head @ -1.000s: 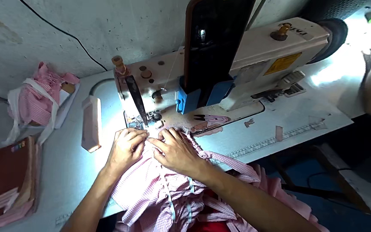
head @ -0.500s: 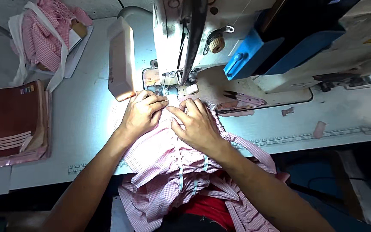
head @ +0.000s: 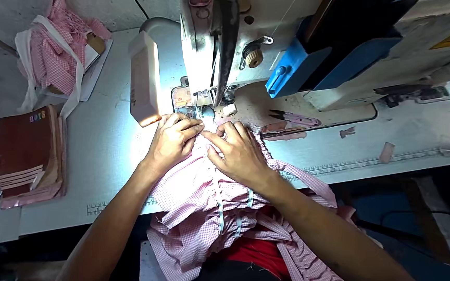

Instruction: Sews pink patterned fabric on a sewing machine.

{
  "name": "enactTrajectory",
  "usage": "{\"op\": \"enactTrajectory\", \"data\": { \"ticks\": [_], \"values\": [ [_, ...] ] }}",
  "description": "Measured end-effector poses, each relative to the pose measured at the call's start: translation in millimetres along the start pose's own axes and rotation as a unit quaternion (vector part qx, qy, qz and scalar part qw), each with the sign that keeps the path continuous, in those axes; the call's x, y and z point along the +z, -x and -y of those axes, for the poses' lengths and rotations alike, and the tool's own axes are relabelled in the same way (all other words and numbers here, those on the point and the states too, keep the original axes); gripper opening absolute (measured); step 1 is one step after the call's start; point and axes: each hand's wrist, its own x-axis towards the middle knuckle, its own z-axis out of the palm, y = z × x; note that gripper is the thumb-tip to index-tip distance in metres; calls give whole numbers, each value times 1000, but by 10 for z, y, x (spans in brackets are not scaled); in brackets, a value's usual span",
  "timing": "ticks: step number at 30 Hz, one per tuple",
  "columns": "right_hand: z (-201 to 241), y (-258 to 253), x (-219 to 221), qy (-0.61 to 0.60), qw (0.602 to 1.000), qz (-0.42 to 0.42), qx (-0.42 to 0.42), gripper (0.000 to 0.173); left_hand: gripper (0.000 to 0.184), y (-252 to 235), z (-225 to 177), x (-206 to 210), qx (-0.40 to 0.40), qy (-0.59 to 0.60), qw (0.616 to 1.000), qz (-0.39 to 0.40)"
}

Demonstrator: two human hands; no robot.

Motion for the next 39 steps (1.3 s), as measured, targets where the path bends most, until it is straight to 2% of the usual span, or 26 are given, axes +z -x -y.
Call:
{"op": "enactTrajectory", "data": {
  "ticks": [27, 37, 39],
  "values": [
    [-17, -5, 4, -11, 1000, 7, 3, 40, 31, -25, 21, -4, 5, 5, 1000, -9],
    [-25, -24, -10, -45, 999, -5, 22, 42, 33, 58, -28, -58, 61, 43, 997, 1],
    [-28, -29, -17, -43, 999, -2, 21, 43, 35, 84, -110, -84, 47, 19, 999, 11]
  ]
}}
